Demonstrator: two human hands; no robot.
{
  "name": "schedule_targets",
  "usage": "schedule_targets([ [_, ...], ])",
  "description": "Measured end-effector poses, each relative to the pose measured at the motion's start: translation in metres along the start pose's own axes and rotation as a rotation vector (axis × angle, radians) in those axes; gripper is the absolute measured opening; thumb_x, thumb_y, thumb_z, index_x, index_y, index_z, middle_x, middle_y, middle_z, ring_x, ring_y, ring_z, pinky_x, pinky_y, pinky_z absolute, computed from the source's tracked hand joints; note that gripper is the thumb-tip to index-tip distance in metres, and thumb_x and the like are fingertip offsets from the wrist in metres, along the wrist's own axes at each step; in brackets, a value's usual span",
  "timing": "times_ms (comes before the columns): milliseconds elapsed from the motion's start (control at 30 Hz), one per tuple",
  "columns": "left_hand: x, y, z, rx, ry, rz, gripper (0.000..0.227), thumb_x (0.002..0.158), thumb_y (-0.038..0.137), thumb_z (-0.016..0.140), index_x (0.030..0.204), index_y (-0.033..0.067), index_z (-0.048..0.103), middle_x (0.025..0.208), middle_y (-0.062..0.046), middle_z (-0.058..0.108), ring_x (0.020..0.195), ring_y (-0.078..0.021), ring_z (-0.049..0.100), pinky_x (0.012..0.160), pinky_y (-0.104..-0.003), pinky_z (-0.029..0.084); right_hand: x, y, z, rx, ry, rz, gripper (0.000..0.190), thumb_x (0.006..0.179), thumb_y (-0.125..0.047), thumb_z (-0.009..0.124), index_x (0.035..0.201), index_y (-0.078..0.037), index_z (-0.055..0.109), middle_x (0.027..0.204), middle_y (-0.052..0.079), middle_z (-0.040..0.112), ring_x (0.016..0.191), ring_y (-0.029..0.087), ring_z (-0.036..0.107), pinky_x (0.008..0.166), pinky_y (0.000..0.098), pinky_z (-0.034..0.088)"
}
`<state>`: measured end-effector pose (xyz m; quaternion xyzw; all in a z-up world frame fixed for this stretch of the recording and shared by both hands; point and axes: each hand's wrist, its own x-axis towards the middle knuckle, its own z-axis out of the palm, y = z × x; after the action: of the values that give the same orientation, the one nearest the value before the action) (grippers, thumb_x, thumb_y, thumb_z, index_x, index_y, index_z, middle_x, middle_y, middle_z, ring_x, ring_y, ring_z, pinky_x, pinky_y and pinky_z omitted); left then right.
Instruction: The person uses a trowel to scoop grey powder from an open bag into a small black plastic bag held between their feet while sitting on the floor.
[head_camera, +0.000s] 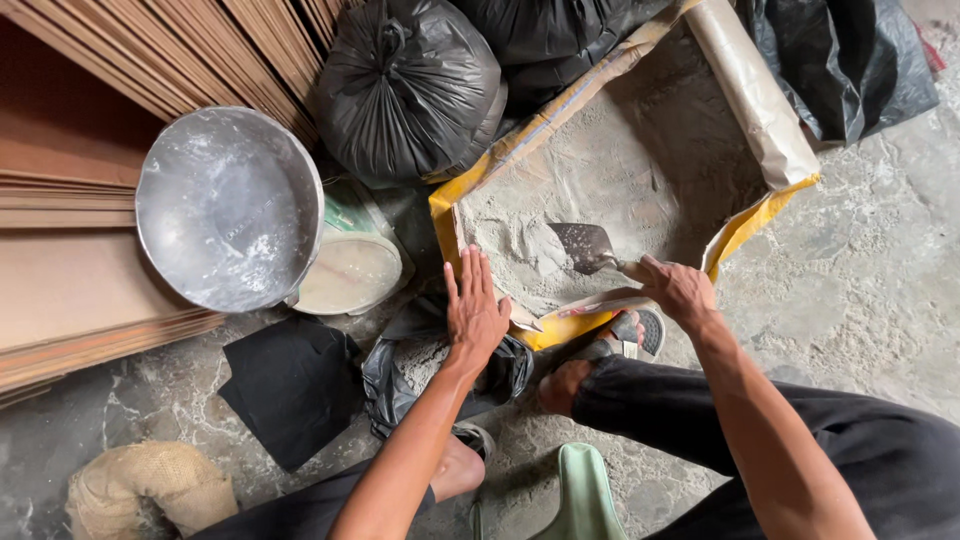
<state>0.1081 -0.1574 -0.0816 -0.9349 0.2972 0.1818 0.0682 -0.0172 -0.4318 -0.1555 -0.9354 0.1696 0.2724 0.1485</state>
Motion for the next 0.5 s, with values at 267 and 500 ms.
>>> schedule_targets([
  [267,0.007,0.001,0.011,0.017,0.041,-0.005,0.07,0.084,0.038,0.044,0.14,-0.0008,0.025,0.149,-0.019,0.016,0.14,-0.028,0.007,0.109,-0.051,-0.008,0.017,-0.03,0.016,0.041,-0.082,0.068,0.038,0.083,-0.035,0.055,0.119,-0.025,0.047,0.088,0.009,0.067,0.085,0.03,0.067,0.076,0.0436,0.053],
  [500,0.003,0.002,0.017,-0.003,0.053,-0.007,0.065,0.086,0.037,0.041,0.14,0.0042,0.026,0.15,-0.017,0.015,0.14,-0.0273,0.006,0.108,-0.05,-0.01,0.011,-0.022,0.006,0.15,-0.08,0.165,0.037,0.079,-0.038,0.054,0.113,-0.026,0.05,0.092,0.013,0.067,0.088,0.035,0.065,0.078,0.0459,0.051],
])
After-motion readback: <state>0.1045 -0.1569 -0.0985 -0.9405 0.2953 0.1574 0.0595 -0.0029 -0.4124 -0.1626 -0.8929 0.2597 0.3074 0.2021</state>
